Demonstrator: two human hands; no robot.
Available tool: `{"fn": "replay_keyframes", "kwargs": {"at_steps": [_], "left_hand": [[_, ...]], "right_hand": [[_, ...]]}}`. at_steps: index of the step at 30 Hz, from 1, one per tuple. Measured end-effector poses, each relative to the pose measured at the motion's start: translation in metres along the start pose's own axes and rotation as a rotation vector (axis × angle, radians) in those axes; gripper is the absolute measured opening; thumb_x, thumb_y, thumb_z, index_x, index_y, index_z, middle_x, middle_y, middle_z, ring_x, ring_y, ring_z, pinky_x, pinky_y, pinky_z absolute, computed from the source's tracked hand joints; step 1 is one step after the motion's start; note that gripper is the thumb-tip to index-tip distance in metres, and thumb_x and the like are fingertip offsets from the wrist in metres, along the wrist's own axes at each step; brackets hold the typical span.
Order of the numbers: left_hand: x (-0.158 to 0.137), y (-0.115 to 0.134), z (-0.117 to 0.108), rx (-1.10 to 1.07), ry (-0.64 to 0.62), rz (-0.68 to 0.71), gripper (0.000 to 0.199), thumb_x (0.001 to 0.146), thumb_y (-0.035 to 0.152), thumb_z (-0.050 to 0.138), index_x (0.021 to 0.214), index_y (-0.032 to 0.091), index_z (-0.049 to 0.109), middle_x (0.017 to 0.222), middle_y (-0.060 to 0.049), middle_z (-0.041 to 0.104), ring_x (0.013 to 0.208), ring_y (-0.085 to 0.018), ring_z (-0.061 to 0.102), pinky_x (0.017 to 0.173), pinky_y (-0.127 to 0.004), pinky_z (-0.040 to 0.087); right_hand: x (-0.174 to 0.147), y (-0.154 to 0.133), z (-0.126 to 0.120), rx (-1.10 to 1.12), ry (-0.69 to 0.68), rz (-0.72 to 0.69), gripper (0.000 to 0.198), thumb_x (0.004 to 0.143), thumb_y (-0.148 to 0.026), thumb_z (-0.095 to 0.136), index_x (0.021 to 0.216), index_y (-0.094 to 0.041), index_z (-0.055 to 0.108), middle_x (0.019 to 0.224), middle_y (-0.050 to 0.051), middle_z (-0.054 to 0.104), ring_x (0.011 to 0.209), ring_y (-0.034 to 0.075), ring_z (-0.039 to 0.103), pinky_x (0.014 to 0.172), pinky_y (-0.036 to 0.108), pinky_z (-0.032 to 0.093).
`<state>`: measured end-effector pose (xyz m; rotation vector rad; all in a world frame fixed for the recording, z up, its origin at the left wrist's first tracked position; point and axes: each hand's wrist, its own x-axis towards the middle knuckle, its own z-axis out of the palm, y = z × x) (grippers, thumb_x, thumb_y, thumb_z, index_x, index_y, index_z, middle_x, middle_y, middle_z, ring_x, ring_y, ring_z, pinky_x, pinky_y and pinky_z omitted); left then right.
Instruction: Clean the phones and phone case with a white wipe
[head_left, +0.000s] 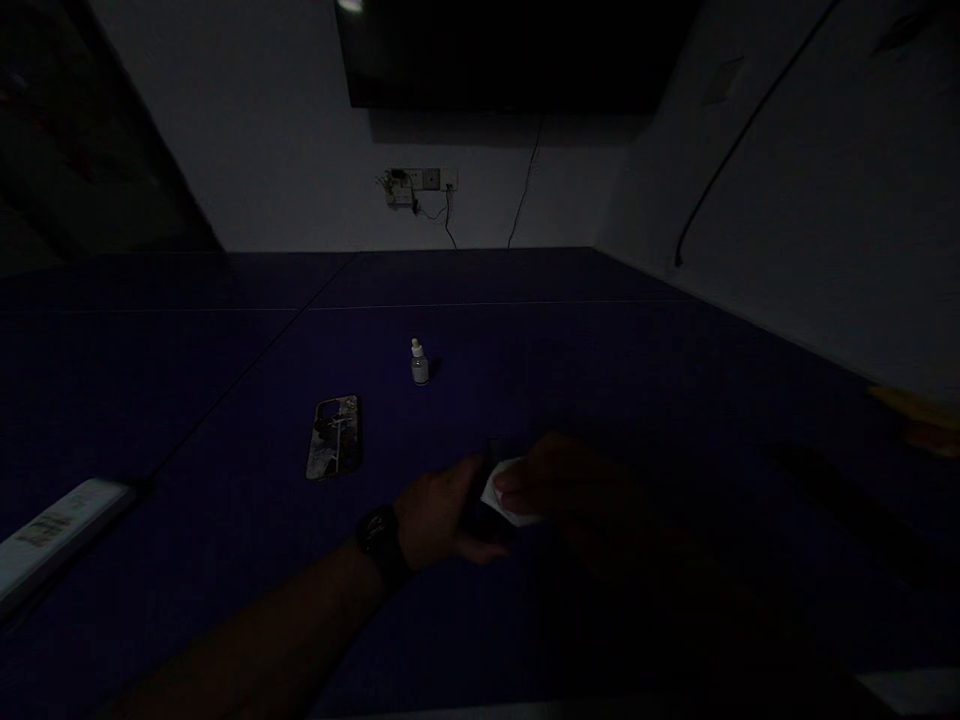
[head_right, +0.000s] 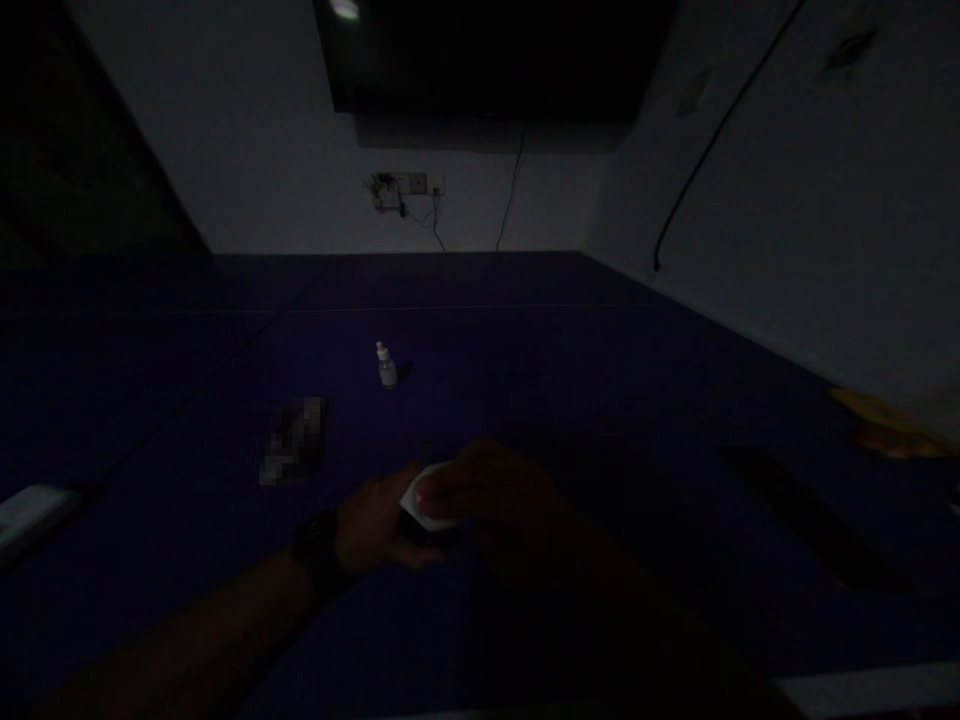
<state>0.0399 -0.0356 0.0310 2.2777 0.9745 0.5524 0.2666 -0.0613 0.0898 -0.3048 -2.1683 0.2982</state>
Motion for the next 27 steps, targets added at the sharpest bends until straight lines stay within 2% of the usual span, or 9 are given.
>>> {"fn": "replay_keyframes", "kwargs": {"at_steps": [4, 9, 13, 16, 19, 21, 24, 27], "left_hand": [[0.001, 0.002, -0.001, -0.004, -0.013, -0.007, 0.088, 0.064, 0.051, 0.089, 0.136, 0.025, 0.046, 0.116, -0.008, 0.072, 0.102, -0.032, 0.072, 0.082, -0.039, 0.058], [0.001, 0.001, 0.0, -0.003, -0.002, 0.016, 0.094, 0.062, 0.048, 0.09, 0.14, 0.024, 0.042, 0.118, -0.009, 0.071, 0.103, -0.032, 0.072, 0.083, -0.038, 0.057], [0.001, -0.001, 0.0, 0.018, -0.013, -0.002, 0.087, 0.063, 0.051, 0.089, 0.132, 0.021, 0.045, 0.111, -0.008, 0.073, 0.096, -0.031, 0.073, 0.077, -0.036, 0.057], [0.001, -0.001, -0.001, 0.044, -0.009, -0.007, 0.081, 0.063, 0.053, 0.087, 0.127, 0.022, 0.048, 0.106, -0.007, 0.073, 0.091, -0.029, 0.074, 0.073, -0.035, 0.057], [0.001, -0.002, -0.001, 0.064, -0.022, -0.013, 0.076, 0.063, 0.055, 0.086, 0.121, 0.022, 0.051, 0.104, -0.007, 0.074, 0.088, -0.029, 0.074, 0.07, -0.034, 0.057], [0.001, -0.002, -0.002, 0.047, -0.037, 0.001, 0.078, 0.064, 0.053, 0.086, 0.125, 0.022, 0.049, 0.105, -0.006, 0.073, 0.089, -0.028, 0.074, 0.07, -0.033, 0.057], [0.0, -0.002, 0.0, 0.02, -0.009, 0.021, 0.087, 0.063, 0.048, 0.089, 0.134, 0.025, 0.044, 0.108, -0.005, 0.073, 0.091, -0.028, 0.074, 0.072, -0.033, 0.057], [-0.001, -0.002, 0.002, 0.011, 0.018, 0.011, 0.082, 0.062, 0.045, 0.09, 0.13, 0.027, 0.048, 0.107, -0.002, 0.073, 0.091, -0.027, 0.073, 0.072, -0.032, 0.057]], "right_hand": [[0.0, -0.003, -0.001, -0.041, -0.047, -0.014, 0.044, 0.094, -0.016, 0.043, 0.136, -0.023, 0.056, 0.115, 0.01, 0.073, 0.101, 0.02, 0.069, 0.082, 0.037, 0.054], [0.003, 0.008, 0.001, -0.259, -0.054, 0.097, 0.05, 0.091, -0.011, 0.044, 0.138, -0.024, 0.053, 0.131, 0.01, 0.067, 0.118, 0.022, 0.062, 0.1, 0.045, 0.045], [0.004, 0.015, 0.005, -0.233, -0.062, 0.114, 0.05, 0.091, -0.014, 0.046, 0.14, -0.024, 0.05, 0.134, 0.01, 0.063, 0.128, 0.023, 0.055, 0.109, 0.05, 0.039], [0.002, 0.015, 0.009, -0.159, -0.054, 0.15, 0.05, 0.091, -0.016, 0.049, 0.141, -0.021, 0.048, 0.135, 0.012, 0.059, 0.132, 0.024, 0.05, 0.107, 0.047, 0.045], [0.001, 0.013, 0.012, -0.137, -0.058, 0.162, 0.052, 0.09, -0.013, 0.049, 0.141, -0.021, 0.046, 0.135, 0.013, 0.058, 0.128, 0.023, 0.053, 0.102, 0.042, 0.05], [-0.001, 0.012, 0.011, -0.156, -0.062, 0.144, 0.052, 0.091, -0.011, 0.047, 0.142, -0.021, 0.046, 0.134, 0.013, 0.059, 0.125, 0.022, 0.056, 0.1, 0.041, 0.051], [-0.003, 0.009, 0.007, -0.179, -0.071, 0.071, 0.051, 0.092, -0.01, 0.044, 0.142, -0.021, 0.046, 0.131, 0.013, 0.062, 0.119, 0.021, 0.059, 0.095, 0.04, 0.051], [-0.005, 0.005, 0.004, -0.153, -0.095, -0.033, 0.049, 0.094, -0.013, 0.044, 0.142, -0.021, 0.046, 0.124, 0.012, 0.068, 0.113, 0.02, 0.063, 0.093, 0.04, 0.051]]}}
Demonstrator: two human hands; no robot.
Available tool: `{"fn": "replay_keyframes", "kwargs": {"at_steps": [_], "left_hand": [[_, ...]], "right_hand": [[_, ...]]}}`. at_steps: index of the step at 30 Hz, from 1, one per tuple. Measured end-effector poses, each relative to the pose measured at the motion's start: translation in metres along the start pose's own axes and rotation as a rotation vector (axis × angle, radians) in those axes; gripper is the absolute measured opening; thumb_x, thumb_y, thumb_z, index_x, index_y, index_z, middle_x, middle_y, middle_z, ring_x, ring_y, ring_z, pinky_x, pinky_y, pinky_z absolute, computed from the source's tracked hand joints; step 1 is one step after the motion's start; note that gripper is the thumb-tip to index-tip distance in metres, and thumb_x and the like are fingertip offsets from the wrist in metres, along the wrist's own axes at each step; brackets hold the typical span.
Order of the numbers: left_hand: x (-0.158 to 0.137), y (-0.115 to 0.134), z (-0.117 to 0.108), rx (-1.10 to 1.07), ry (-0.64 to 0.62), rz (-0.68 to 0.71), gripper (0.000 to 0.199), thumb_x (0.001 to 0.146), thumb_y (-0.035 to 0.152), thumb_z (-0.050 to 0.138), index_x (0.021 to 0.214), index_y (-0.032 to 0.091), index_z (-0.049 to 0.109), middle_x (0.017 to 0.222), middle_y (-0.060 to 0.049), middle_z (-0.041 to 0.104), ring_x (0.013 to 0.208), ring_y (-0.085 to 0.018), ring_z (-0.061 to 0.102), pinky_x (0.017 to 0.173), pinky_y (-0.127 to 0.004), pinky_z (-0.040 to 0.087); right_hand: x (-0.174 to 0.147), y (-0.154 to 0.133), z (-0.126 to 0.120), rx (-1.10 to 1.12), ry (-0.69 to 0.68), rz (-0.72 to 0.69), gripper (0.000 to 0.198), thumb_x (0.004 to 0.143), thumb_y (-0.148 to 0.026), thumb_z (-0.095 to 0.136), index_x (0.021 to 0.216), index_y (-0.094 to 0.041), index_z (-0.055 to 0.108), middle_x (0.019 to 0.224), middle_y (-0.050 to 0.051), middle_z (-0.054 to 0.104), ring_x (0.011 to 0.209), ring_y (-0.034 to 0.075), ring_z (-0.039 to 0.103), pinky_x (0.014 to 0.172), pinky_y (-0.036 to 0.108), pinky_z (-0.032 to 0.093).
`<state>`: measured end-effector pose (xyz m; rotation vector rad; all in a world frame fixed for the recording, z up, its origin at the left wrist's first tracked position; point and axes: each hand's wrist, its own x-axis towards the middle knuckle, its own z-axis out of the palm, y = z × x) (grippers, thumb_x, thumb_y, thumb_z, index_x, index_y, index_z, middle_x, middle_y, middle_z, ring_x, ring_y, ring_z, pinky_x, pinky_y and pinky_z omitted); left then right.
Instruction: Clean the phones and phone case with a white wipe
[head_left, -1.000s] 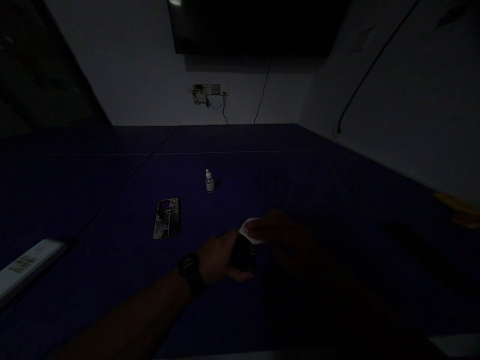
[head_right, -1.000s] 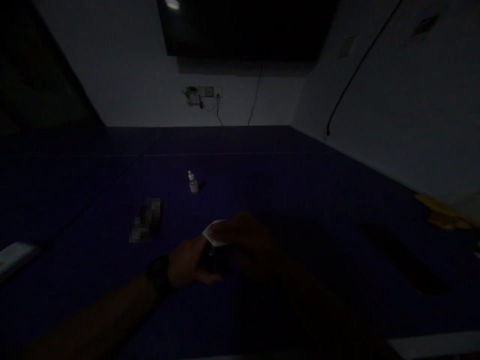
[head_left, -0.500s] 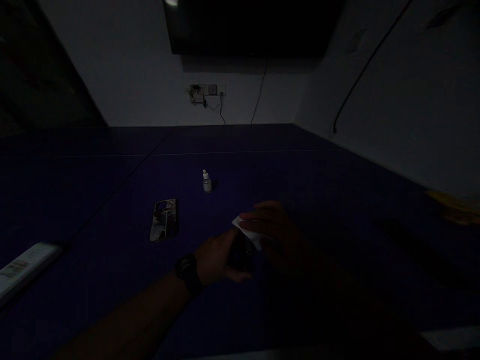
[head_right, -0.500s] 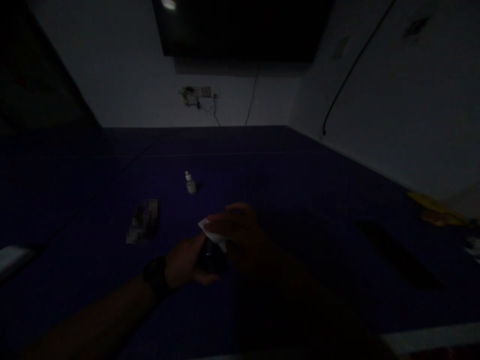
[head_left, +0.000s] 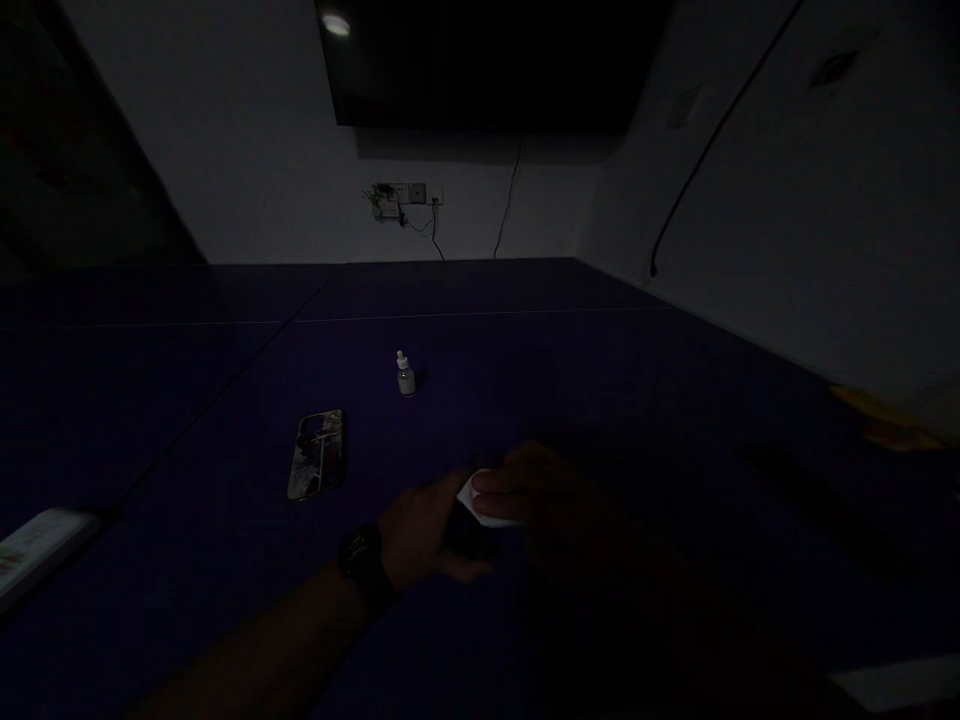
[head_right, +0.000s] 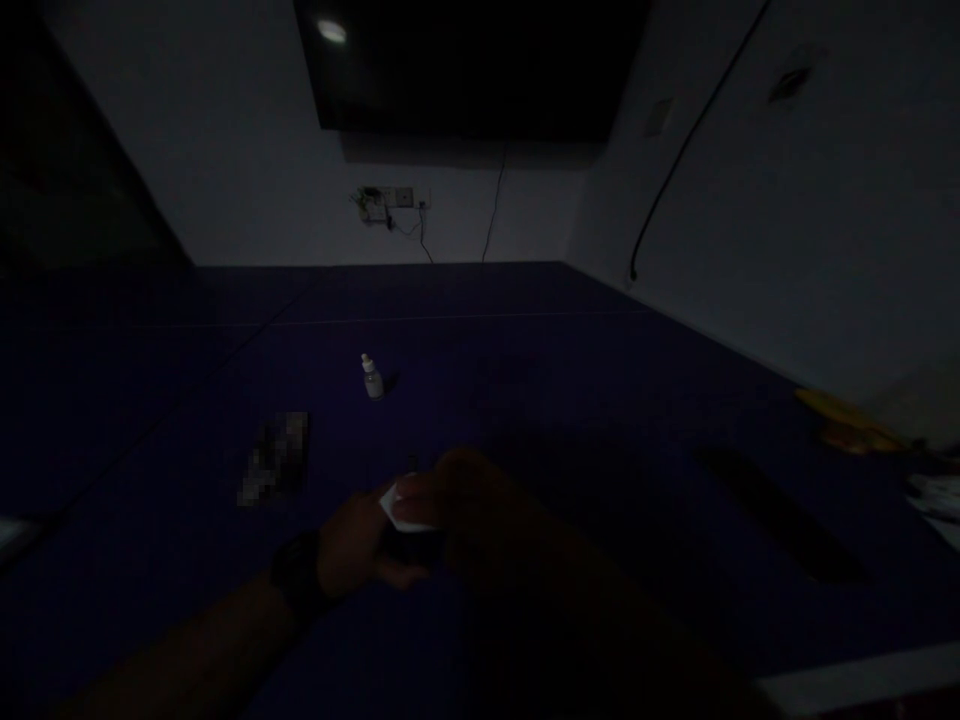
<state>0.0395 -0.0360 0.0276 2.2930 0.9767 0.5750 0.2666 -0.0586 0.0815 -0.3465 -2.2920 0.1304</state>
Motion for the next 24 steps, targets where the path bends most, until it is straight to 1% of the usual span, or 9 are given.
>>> {"fn": "replay_keyframes", "kwargs": {"at_steps": [3, 7, 10, 12, 15, 17, 18, 21, 24], "left_hand": [[0.0, -0.002, 0.002, 0.011, 0.006, -0.008, 0.076, 0.061, 0.049, 0.089, 0.123, 0.026, 0.052, 0.104, -0.002, 0.073, 0.089, -0.027, 0.073, 0.07, -0.032, 0.057], [0.001, -0.003, 0.0, 0.008, -0.005, 0.019, 0.084, 0.061, 0.054, 0.087, 0.129, 0.025, 0.047, 0.105, -0.004, 0.073, 0.089, -0.028, 0.074, 0.072, -0.033, 0.057], [0.002, -0.002, -0.002, -0.002, -0.047, -0.008, 0.078, 0.062, 0.053, 0.087, 0.125, 0.024, 0.049, 0.105, -0.004, 0.073, 0.09, -0.028, 0.074, 0.072, -0.032, 0.056], [0.002, -0.001, -0.002, 0.003, -0.054, -0.02, 0.079, 0.061, 0.052, 0.087, 0.124, 0.024, 0.049, 0.105, -0.004, 0.073, 0.091, -0.028, 0.073, 0.074, -0.033, 0.056], [0.001, -0.002, -0.001, 0.016, -0.021, -0.013, 0.082, 0.061, 0.051, 0.088, 0.128, 0.025, 0.049, 0.108, -0.004, 0.072, 0.095, -0.029, 0.073, 0.079, -0.035, 0.056], [0.001, -0.003, -0.001, 0.01, -0.027, -0.015, 0.077, 0.061, 0.052, 0.088, 0.124, 0.025, 0.052, 0.106, -0.004, 0.073, 0.093, -0.028, 0.073, 0.077, -0.034, 0.057], [0.001, -0.003, -0.001, 0.007, -0.035, -0.016, 0.075, 0.061, 0.052, 0.088, 0.121, 0.025, 0.053, 0.105, -0.003, 0.073, 0.091, -0.028, 0.073, 0.074, -0.034, 0.057], [0.0, -0.001, -0.001, -0.006, -0.021, 0.001, 0.077, 0.061, 0.051, 0.088, 0.123, 0.024, 0.051, 0.104, -0.004, 0.073, 0.089, -0.028, 0.073, 0.073, -0.034, 0.057], [0.0, 0.002, -0.003, -0.024, -0.015, 0.0, 0.08, 0.062, 0.049, 0.088, 0.128, 0.025, 0.048, 0.109, -0.005, 0.073, 0.096, -0.03, 0.072, 0.076, -0.035, 0.057]], "right_hand": [[0.001, -0.001, 0.001, 0.016, -0.013, -0.017, 0.049, 0.094, -0.013, 0.044, 0.142, -0.021, 0.047, 0.122, 0.011, 0.07, 0.112, 0.019, 0.064, 0.094, 0.039, 0.051], [0.005, 0.006, 0.005, -0.083, 0.024, 0.144, 0.053, 0.092, -0.008, 0.043, 0.142, -0.023, 0.048, 0.131, 0.01, 0.066, 0.12, 0.019, 0.062, 0.099, 0.038, 0.051], [0.006, 0.012, 0.005, -0.115, 0.024, 0.2, 0.056, 0.092, -0.008, 0.041, 0.146, -0.024, 0.045, 0.134, 0.01, 0.064, 0.124, 0.019, 0.06, 0.1, 0.037, 0.052], [0.004, 0.011, 0.003, -0.1, 0.007, 0.16, 0.054, 0.094, -0.011, 0.04, 0.146, -0.023, 0.044, 0.135, 0.011, 0.064, 0.125, 0.019, 0.06, 0.099, 0.037, 0.052], [0.0, 0.004, -0.002, -0.061, -0.02, 0.014, 0.049, 0.095, -0.012, 0.04, 0.143, -0.019, 0.046, 0.128, 0.012, 0.069, 0.119, 0.017, 0.064, 0.094, 0.035, 0.052], [-0.001, -0.001, -0.004, -0.042, -0.041, -0.04, 0.046, 0.095, -0.013, 0.041, 0.141, -0.018, 0.047, 0.122, 0.012, 0.071, 0.116, 0.016, 0.066, 0.092, 0.033, 0.052], [-0.001, -0.002, -0.004, -0.037, -0.049, -0.033, 0.046, 0.095, -0.013, 0.042, 0.14, -0.019, 0.047, 0.122, 0.011, 0.071, 0.117, 0.017, 0.065, 0.092, 0.033, 0.052], [0.003, 0.001, -0.001, -0.057, -0.038, 0.077, 0.051, 0.093, -0.012, 0.043, 0.143, -0.021, 0.047, 0.131, 0.011, 0.067, 0.121, 0.019, 0.062, 0.097, 0.037, 0.052], [0.006, 0.008, 0.005, -0.066, 0.037, 0.222, 0.057, 0.09, -0.008, 0.042, 0.144, -0.024, 0.047, 0.135, 0.011, 0.064, 0.125, 0.02, 0.06, 0.102, 0.041, 0.051]]}}
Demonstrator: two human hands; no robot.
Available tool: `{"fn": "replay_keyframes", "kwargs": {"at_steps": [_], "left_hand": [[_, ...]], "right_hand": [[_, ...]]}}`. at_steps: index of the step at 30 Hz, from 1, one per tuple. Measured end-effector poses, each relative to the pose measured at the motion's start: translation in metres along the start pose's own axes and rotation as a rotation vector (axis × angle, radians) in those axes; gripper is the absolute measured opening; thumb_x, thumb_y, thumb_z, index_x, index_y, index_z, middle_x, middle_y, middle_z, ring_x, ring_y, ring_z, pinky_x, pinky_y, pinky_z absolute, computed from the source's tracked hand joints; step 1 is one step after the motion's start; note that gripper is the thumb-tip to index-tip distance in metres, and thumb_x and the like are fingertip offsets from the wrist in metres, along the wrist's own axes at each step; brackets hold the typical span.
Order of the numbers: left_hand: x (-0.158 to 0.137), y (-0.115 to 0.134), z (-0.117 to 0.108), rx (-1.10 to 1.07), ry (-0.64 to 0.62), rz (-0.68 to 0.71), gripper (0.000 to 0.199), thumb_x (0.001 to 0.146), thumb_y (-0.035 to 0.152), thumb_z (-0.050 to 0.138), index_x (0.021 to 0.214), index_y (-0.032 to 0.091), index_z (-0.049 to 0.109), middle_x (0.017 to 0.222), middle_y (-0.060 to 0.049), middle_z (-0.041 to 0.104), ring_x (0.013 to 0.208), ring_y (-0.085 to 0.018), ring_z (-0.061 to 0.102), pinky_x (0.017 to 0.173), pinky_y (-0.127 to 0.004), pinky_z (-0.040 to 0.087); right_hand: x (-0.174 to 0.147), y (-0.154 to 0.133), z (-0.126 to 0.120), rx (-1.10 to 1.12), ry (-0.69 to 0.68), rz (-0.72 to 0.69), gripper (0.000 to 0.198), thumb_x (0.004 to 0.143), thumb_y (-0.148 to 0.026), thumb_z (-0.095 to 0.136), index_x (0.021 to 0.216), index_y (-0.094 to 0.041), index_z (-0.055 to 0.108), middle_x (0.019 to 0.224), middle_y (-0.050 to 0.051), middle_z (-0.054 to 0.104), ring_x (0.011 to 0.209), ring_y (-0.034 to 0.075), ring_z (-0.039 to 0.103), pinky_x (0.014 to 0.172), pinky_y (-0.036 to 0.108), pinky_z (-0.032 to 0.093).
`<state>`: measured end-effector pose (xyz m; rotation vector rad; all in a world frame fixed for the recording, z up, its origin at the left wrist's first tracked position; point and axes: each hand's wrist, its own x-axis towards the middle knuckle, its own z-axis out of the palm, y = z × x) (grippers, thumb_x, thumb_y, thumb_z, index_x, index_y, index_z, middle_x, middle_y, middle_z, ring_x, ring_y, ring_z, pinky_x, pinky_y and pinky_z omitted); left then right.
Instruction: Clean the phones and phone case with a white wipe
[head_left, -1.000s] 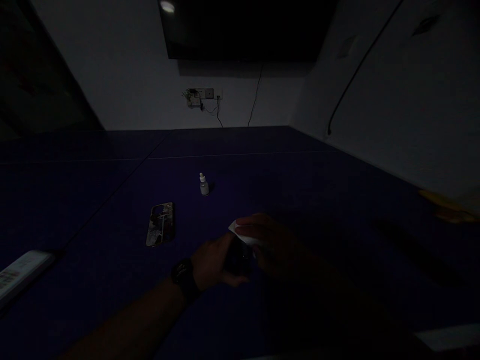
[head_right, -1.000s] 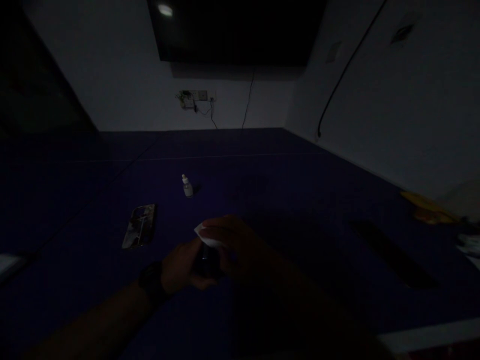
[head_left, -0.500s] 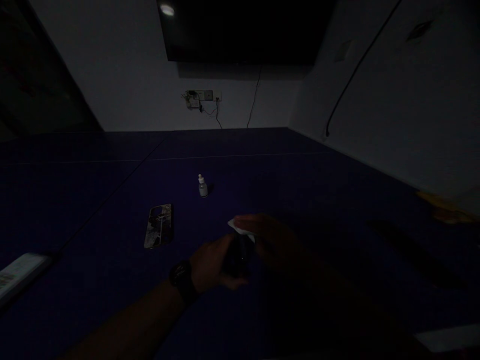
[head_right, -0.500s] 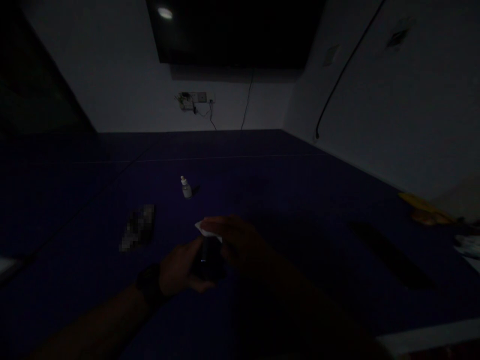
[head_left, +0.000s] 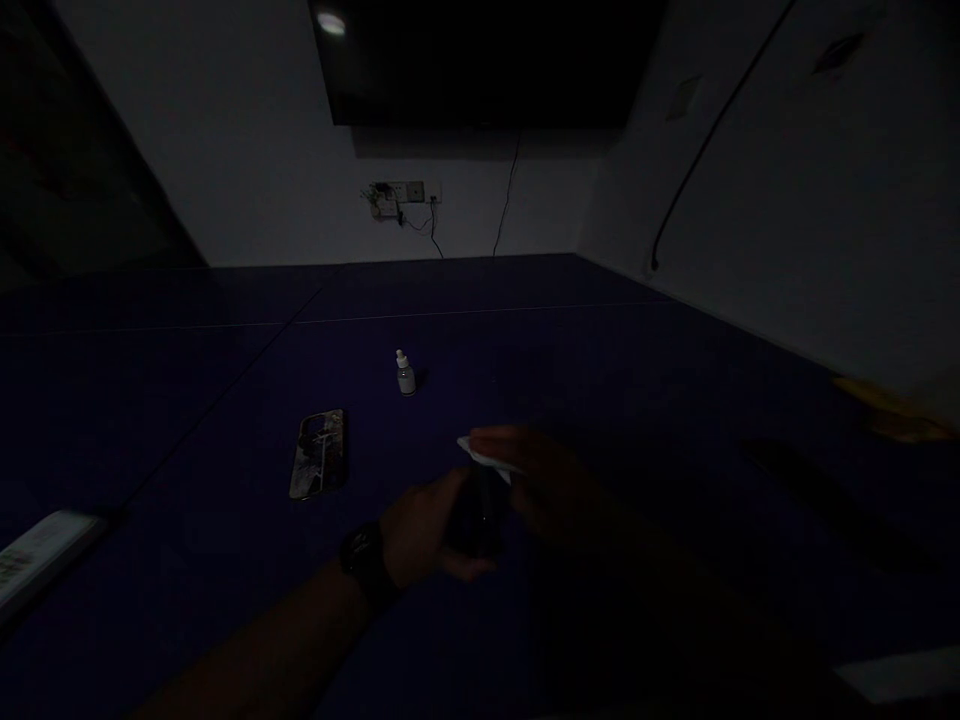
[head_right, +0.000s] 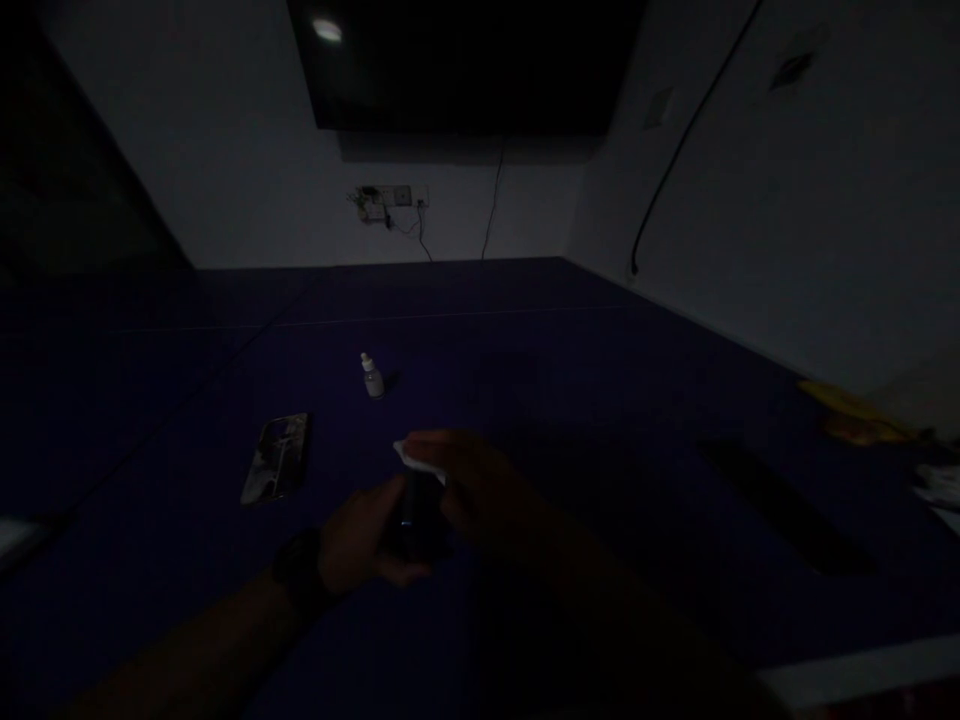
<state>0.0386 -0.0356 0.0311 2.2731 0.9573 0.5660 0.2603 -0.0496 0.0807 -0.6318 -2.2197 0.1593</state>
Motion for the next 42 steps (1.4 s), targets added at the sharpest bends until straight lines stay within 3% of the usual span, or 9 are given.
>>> {"fn": "replay_keyframes", "kwargs": {"at_steps": [3, 8, 11, 16, 22, 28, 34, 39, 42], "left_hand": [[0.001, -0.001, -0.001, -0.008, -0.023, -0.021, 0.083, 0.061, 0.048, 0.089, 0.13, 0.026, 0.047, 0.112, -0.005, 0.072, 0.098, -0.03, 0.072, 0.075, -0.035, 0.057], [0.003, -0.009, 0.001, -0.021, -0.036, 0.01, 0.088, 0.06, 0.049, 0.089, 0.134, 0.026, 0.046, 0.109, -0.005, 0.073, 0.096, -0.03, 0.073, 0.073, -0.034, 0.057], [0.003, -0.01, 0.003, -0.011, -0.029, 0.018, 0.089, 0.06, 0.05, 0.089, 0.134, 0.025, 0.046, 0.109, -0.006, 0.073, 0.096, -0.03, 0.073, 0.073, -0.034, 0.058], [0.002, -0.006, 0.001, 0.014, -0.021, -0.008, 0.09, 0.059, 0.048, 0.089, 0.134, 0.024, 0.045, 0.109, -0.006, 0.073, 0.095, -0.03, 0.073, 0.077, -0.036, 0.057], [0.003, -0.002, -0.002, -0.012, -0.054, -0.02, 0.087, 0.062, 0.048, 0.088, 0.134, 0.025, 0.045, 0.108, -0.005, 0.074, 0.099, -0.029, 0.072, 0.077, -0.034, 0.057], [0.002, -0.002, -0.001, 0.012, -0.035, -0.044, 0.085, 0.059, 0.047, 0.089, 0.13, 0.022, 0.049, 0.106, -0.006, 0.074, 0.096, -0.031, 0.073, 0.078, -0.036, 0.057], [0.002, 0.001, -0.002, -0.014, -0.041, -0.023, 0.09, 0.061, 0.042, 0.09, 0.137, 0.023, 0.045, 0.109, -0.005, 0.074, 0.101, -0.03, 0.072, 0.082, -0.036, 0.057], [0.001, 0.0, -0.002, -0.008, -0.036, -0.044, 0.088, 0.063, 0.043, 0.09, 0.136, 0.025, 0.045, 0.111, -0.005, 0.074, 0.099, -0.029, 0.072, 0.081, -0.035, 0.056], [0.0, 0.0, -0.002, -0.003, -0.052, -0.048, 0.087, 0.062, 0.045, 0.089, 0.134, 0.024, 0.046, 0.111, -0.006, 0.074, 0.099, -0.03, 0.072, 0.079, -0.035, 0.056]], "right_hand": [[0.002, 0.004, 0.005, 0.144, -0.004, 0.19, 0.053, 0.088, -0.008, 0.043, 0.138, -0.024, 0.055, 0.13, 0.009, 0.067, 0.117, 0.021, 0.065, 0.098, 0.04, 0.055], [0.0, 0.007, 0.005, 0.423, -0.091, 0.473, 0.041, 0.086, -0.012, 0.049, 0.123, -0.021, 0.066, 0.108, 0.007, 0.076, 0.087, 0.021, 0.074, 0.07, 0.03, 0.061], [0.001, 0.004, 0.002, 0.456, -0.044, 0.447, 0.038, 0.088, -0.013, 0.051, 0.122, -0.022, 0.066, 0.107, 0.007, 0.076, 0.087, 0.021, 0.074, 0.07, 0.03, 0.061], [0.003, -0.004, -0.001, 0.394, 0.049, 0.135, 0.045, 0.09, -0.011, 0.049, 0.13, -0.028, 0.062, 0.128, 0.007, 0.069, 0.118, 0.022, 0.065, 0.097, 0.04, 0.055], [0.004, 0.0, 0.004, 0.329, -0.059, 0.474, 0.05, 0.082, -0.005, 0.047, 0.124, -0.023, 0.066, 0.114, 0.006, 0.075, 0.098, 0.021, 0.073, 0.086, 0.036, 0.06], [0.0, 0.0, 0.006, 0.265, 0.042, 0.127, 0.058, 0.085, -0.005, 0.046, 0.136, -0.028, 0.058, 0.135, 0.005, 0.065, 0.125, 0.021, 0.06, 0.106, 0.042, 0.049], [0.0, 0.004, 0.01, 0.332, -0.06, 0.5, 0.047, 0.083, -0.008, 0.048, 0.123, -0.023, 0.067, 0.113, 0.006, 0.075, 0.098, 0.02, 0.072, 0.086, 0.036, 0.059], [0.005, -0.004, 0.005, 0.41, 0.068, 0.28, 0.046, 0.086, -0.011, 0.048, 0.127, -0.025, 0.065, 0.126, 0.007, 0.07, 0.115, 0.021, 0.066, 0.099, 0.039, 0.053], [0.004, -0.003, 0.006, 0.435, 0.024, 0.379, 0.048, 0.084, -0.011, 0.05, 0.127, -0.024, 0.065, 0.125, 0.007, 0.07, 0.113, 0.022, 0.066, 0.098, 0.039, 0.053]]}}
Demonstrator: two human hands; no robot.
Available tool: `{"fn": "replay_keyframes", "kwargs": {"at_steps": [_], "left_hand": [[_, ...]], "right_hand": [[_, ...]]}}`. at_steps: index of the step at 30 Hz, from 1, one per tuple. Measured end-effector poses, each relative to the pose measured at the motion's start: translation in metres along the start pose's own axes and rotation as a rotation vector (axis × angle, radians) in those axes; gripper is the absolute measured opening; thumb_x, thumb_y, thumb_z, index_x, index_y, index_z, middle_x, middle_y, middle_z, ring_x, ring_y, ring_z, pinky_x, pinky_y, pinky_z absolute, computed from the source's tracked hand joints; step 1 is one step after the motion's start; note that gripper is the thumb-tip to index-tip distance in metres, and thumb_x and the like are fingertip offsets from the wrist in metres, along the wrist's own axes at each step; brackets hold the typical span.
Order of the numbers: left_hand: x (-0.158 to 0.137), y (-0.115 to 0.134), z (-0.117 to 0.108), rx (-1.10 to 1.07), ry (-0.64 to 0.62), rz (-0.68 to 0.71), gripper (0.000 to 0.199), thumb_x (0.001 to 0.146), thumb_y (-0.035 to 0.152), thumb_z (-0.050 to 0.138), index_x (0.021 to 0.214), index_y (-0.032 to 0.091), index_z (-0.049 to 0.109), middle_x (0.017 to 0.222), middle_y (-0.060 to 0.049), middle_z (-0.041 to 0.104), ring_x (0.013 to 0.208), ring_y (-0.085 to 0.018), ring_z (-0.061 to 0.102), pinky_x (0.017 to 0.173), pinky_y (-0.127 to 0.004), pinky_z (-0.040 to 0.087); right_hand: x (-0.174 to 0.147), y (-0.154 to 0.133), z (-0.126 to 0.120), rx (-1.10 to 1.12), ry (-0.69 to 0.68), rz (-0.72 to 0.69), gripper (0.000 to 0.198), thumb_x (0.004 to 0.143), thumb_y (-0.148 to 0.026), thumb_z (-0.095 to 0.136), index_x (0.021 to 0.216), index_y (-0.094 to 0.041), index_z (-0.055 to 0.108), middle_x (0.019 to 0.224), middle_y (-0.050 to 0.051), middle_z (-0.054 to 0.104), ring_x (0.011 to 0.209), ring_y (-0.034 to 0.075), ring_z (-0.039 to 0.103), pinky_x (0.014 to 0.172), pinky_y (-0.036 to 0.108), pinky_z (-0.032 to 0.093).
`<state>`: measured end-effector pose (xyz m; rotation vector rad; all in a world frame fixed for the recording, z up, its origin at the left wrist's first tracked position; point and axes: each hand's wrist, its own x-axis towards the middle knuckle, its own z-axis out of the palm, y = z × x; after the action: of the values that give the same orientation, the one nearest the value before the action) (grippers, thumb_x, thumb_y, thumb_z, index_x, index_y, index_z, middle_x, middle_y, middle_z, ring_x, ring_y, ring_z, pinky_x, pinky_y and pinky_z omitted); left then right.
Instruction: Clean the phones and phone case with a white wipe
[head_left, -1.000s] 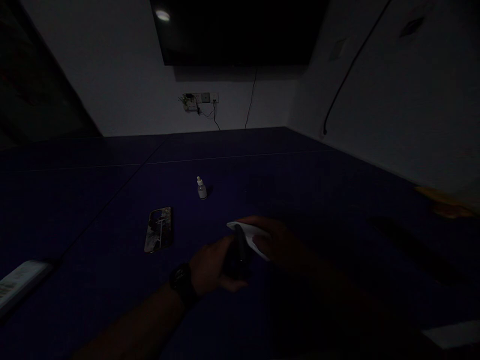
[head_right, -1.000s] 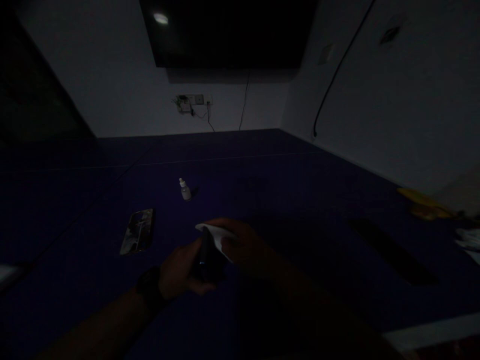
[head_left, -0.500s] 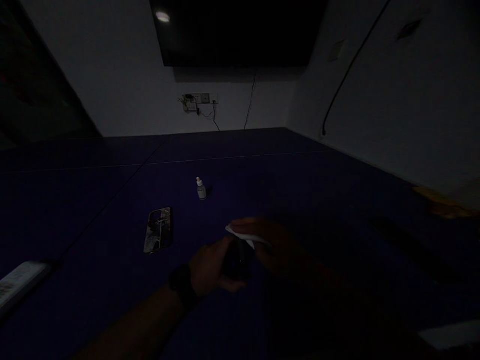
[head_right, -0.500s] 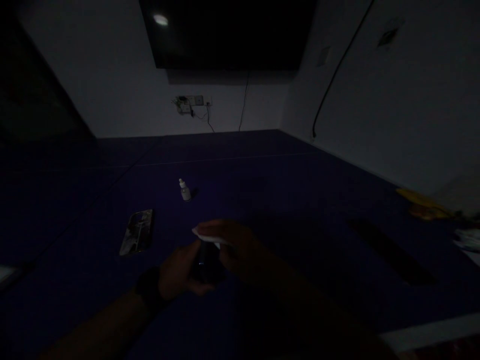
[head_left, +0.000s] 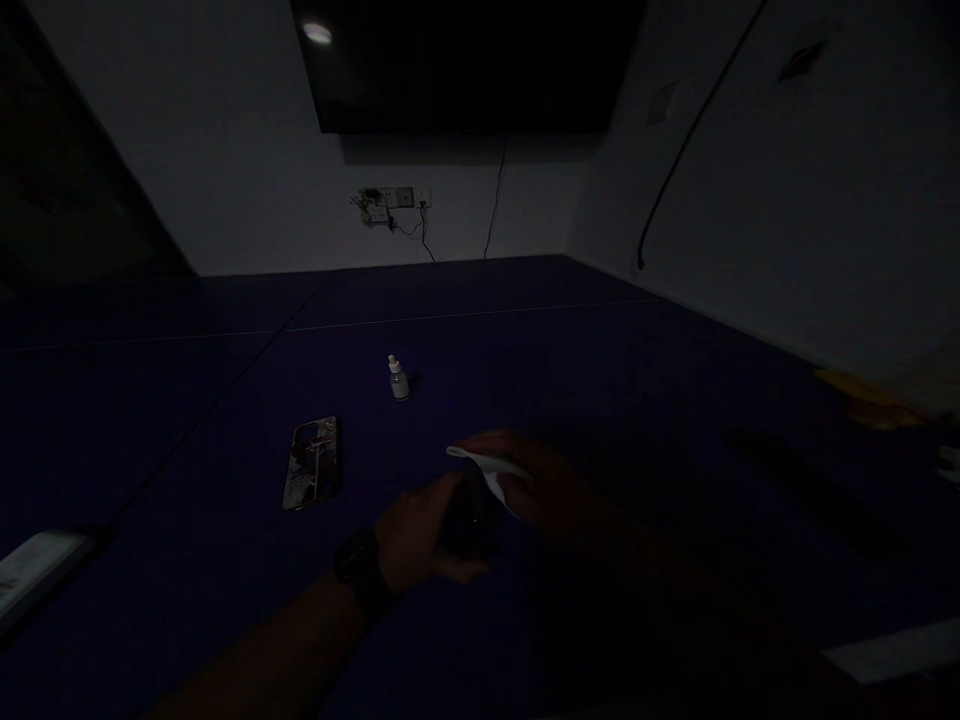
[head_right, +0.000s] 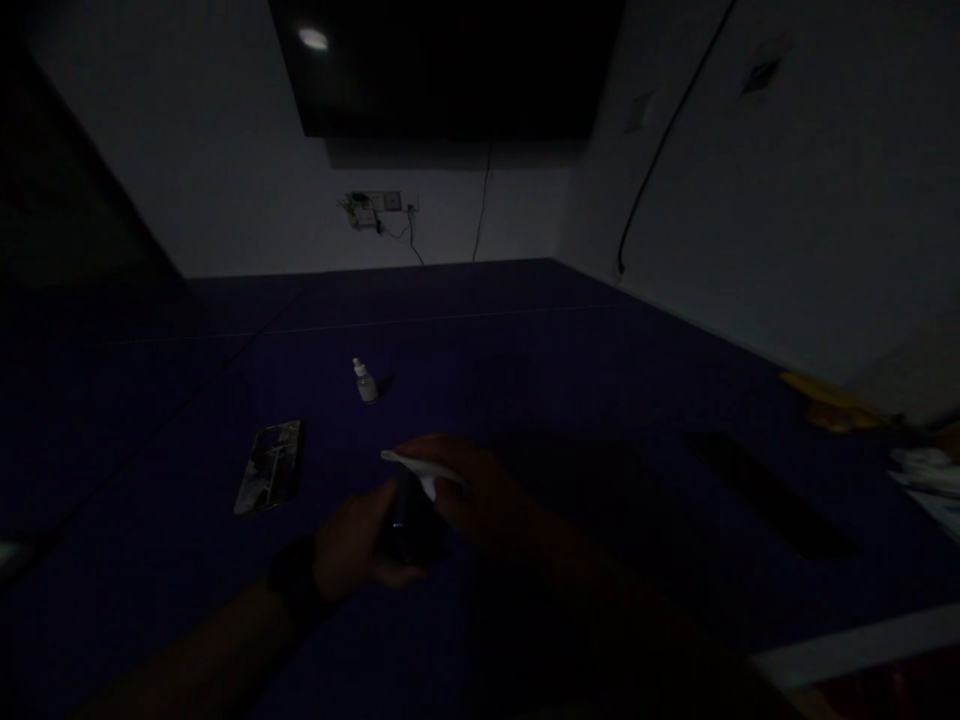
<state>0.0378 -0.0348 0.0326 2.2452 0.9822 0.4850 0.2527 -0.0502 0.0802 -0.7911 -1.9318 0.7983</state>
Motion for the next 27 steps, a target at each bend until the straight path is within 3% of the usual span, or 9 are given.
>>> {"fn": "replay_keyframes", "kwargs": {"at_steps": [3, 5, 11, 16, 21, 27], "left_hand": [[-0.0001, 0.0006, -0.0003, 0.008, 0.018, 0.005, 0.091, 0.061, 0.043, 0.09, 0.137, 0.023, 0.044, 0.111, -0.006, 0.074, 0.099, -0.03, 0.072, 0.08, -0.035, 0.056], [0.0001, 0.0007, -0.0002, 0.007, 0.028, 0.013, 0.09, 0.062, 0.041, 0.089, 0.138, 0.024, 0.044, 0.11, -0.005, 0.074, 0.099, -0.029, 0.073, 0.081, -0.034, 0.056], [0.0027, -0.0021, 0.0009, 0.035, 0.006, 0.017, 0.089, 0.06, 0.045, 0.089, 0.135, 0.023, 0.047, 0.109, -0.006, 0.074, 0.1, -0.03, 0.072, 0.077, -0.034, 0.057], [0.0035, -0.0048, 0.0019, 0.01, 0.016, 0.035, 0.09, 0.061, 0.046, 0.088, 0.136, 0.025, 0.044, 0.11, -0.006, 0.074, 0.099, -0.03, 0.073, 0.076, -0.034, 0.057], [0.0035, -0.0044, 0.0006, 0.003, 0.002, 0.044, 0.087, 0.061, 0.045, 0.088, 0.135, 0.024, 0.046, 0.105, -0.005, 0.075, 0.101, -0.03, 0.072, 0.078, -0.034, 0.057], [-0.0005, -0.0004, 0.001, 0.023, 0.036, 0.032, 0.088, 0.063, 0.042, 0.089, 0.137, 0.025, 0.044, 0.112, -0.006, 0.073, 0.102, -0.03, 0.072, 0.084, -0.036, 0.056]], "right_hand": [[0.0007, 0.0057, 0.0013, 0.035, -0.093, 0.282, 0.042, 0.082, -0.013, 0.052, 0.119, -0.02, 0.069, 0.105, 0.006, 0.076, 0.088, 0.019, 0.071, 0.076, 0.031, 0.057], [0.0019, 0.0064, 0.0012, 0.072, -0.1, 0.343, 0.037, 0.081, -0.015, 0.054, 0.114, -0.019, 0.071, 0.098, 0.005, 0.076, 0.08, 0.018, 0.07, 0.068, 0.027, 0.055], [0.0023, -0.0031, -0.0022, 0.148, 0.023, 0.107, 0.038, 0.088, -0.026, 0.053, 0.123, -0.024, 0.068, 0.12, 0.006, 0.072, 0.107, 0.023, 0.067, 0.091, 0.036, 0.053], [0.0016, 0.0012, -0.0015, 0.054, -0.069, 0.351, 0.044, 0.077, -0.014, 0.054, 0.117, -0.021, 0.071, 0.1, 0.005, 0.076, 0.083, 0.021, 0.069, 0.076, 0.033, 0.056], [0.002, -0.0012, -0.0038, 0.123, -0.003, 0.176, 0.041, 0.084, -0.021, 0.054, 0.122, -0.024, 0.069, 0.116, 0.005, 0.073, 0.099, 0.021, 0.068, 0.085, 0.035, 0.054], [0.0028, -0.0002, -0.0044, 0.089, -0.08, 0.338, 0.041, 0.077, -0.016, 0.056, 0.114, -0.021, 0.072, 0.102, 0.005, 0.076, 0.086, 0.02, 0.069, 0.073, 0.031, 0.055]]}}
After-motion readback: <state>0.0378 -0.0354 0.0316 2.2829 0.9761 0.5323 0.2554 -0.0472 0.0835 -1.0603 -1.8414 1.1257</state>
